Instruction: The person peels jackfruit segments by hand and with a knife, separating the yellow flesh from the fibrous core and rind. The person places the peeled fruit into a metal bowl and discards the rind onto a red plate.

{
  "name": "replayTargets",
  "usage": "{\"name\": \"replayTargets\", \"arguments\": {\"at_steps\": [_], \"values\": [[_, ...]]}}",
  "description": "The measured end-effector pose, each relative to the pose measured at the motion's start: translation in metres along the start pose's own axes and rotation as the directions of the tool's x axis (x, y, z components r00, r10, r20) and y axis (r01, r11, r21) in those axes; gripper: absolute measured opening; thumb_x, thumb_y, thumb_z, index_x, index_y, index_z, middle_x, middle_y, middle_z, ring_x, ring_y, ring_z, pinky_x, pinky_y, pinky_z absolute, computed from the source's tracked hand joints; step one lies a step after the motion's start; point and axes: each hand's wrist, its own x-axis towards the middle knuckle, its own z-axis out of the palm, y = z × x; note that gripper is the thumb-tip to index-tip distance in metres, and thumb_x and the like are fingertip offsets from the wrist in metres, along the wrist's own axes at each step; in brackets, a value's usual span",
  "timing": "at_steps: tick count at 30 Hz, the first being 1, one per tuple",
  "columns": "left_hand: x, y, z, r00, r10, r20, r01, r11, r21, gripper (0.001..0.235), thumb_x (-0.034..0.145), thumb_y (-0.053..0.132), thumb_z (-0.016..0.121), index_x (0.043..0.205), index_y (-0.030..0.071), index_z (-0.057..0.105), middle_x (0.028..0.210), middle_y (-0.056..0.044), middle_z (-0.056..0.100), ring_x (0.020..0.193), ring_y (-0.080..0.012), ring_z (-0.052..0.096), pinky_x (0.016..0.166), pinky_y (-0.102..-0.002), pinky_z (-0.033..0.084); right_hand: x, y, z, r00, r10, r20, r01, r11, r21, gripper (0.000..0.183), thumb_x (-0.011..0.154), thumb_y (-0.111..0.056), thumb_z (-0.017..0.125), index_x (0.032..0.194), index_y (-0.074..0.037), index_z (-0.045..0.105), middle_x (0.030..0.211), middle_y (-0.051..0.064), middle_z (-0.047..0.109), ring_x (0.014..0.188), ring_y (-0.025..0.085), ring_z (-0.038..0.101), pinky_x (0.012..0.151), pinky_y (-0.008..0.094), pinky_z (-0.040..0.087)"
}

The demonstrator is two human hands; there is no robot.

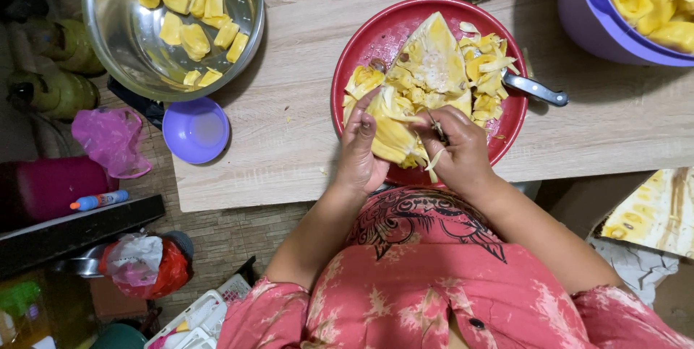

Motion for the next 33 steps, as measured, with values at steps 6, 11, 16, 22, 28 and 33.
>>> {"name": "replayTargets", "arguments": {"at_steps": [6, 11, 16, 22, 28, 33], "values": [[-0.008, 0.006, 0.007, 0.952, -0.301, 0.055, 0.303, 0.953, -0.030, 0.072, 0.091, 0.048, 0.076, 0.140, 0.004, 0.047, 0.114, -0.018, 0.066, 0.099, -0.0263, 0.072, 0.089, -0.045, 0.065, 0.029, 0.043, -0.015, 0.976, -0.150, -0.155, 0.107, 0.961, -0.256, 0.009, 0.105, -0.004, 0.076, 0.098, 0.000, 0.072, 0.092, 0.018, 0.072, 0.088, 0.042, 0.070, 0.082, 0.047, 0.055], [-0.012, -0.002, -0.002, 0.914, -0.384, 0.133, 0.400, 0.908, -0.127, 0.072, 0.090, 0.049, 0.077, 0.139, 0.004, 0.047, 0.109, -0.018, 0.066, 0.096, -0.0282, 0.072, 0.084, -0.047, 0.066, 0.034, 0.095, -0.049, 0.990, -0.048, -0.130, -0.016, 0.891, -0.454, 0.014, 0.107, -0.007, 0.074, 0.098, 0.003, 0.072, 0.087, 0.025, 0.067, 0.086, 0.048, 0.065, 0.081, 0.055, 0.051], [-0.003, 0.004, -0.014, 0.918, -0.334, 0.212, 0.356, 0.932, -0.072, 0.072, 0.084, 0.038, 0.081, 0.139, 0.006, 0.047, 0.109, -0.017, 0.062, 0.097, -0.0294, 0.070, 0.085, -0.049, 0.065, 0.030, 0.039, -0.058, 0.858, 0.510, 0.063, -0.396, 0.736, -0.549, 0.062, 0.105, -0.029, 0.074, 0.147, 0.012, 0.053, 0.097, 0.030, 0.073, 0.095, 0.046, 0.070, 0.092, 0.060, 0.050], [0.002, 0.014, 0.006, 0.939, -0.032, 0.342, -0.119, 0.904, 0.410, 0.078, 0.064, -0.003, 0.094, 0.128, 0.000, 0.050, 0.111, -0.010, 0.062, 0.103, -0.0195, 0.068, 0.092, -0.034, 0.059, 0.002, -0.001, -0.029, 0.907, 0.413, 0.082, -0.421, 0.893, 0.159, 0.031, 0.091, -0.011, 0.084, 0.116, 0.002, 0.073, 0.083, 0.012, 0.067, 0.056, 0.015, 0.058, 0.051, 0.027, 0.047], [0.003, 0.038, 0.029, 0.793, 0.114, 0.598, -0.588, 0.402, 0.702, 0.062, 0.070, 0.012, 0.095, 0.121, 0.004, 0.061, 0.113, -0.012, 0.061, 0.109, -0.0293, 0.062, 0.102, -0.044, 0.049, -0.002, -0.021, -0.024, 0.888, 0.428, 0.170, -0.456, 0.768, 0.450, 0.022, 0.088, 0.000, 0.080, 0.108, 0.006, 0.072, 0.050, 0.006, 0.055, 0.035, 0.008, 0.051, 0.037, 0.019, 0.041], [0.000, 0.029, 0.029, 0.778, 0.146, 0.611, -0.608, 0.423, 0.672, 0.060, 0.071, 0.016, 0.095, 0.118, 0.004, 0.060, 0.109, -0.013, 0.060, 0.104, -0.0286, 0.061, 0.099, -0.043, 0.048, -0.004, -0.014, -0.017, 0.957, 0.289, 0.029, -0.268, 0.841, 0.469, 0.007, 0.089, 0.006, 0.078, 0.096, 0.007, 0.074, 0.074, 0.015, 0.063, 0.038, 0.013, 0.055, 0.039, 0.025, 0.048]]}}
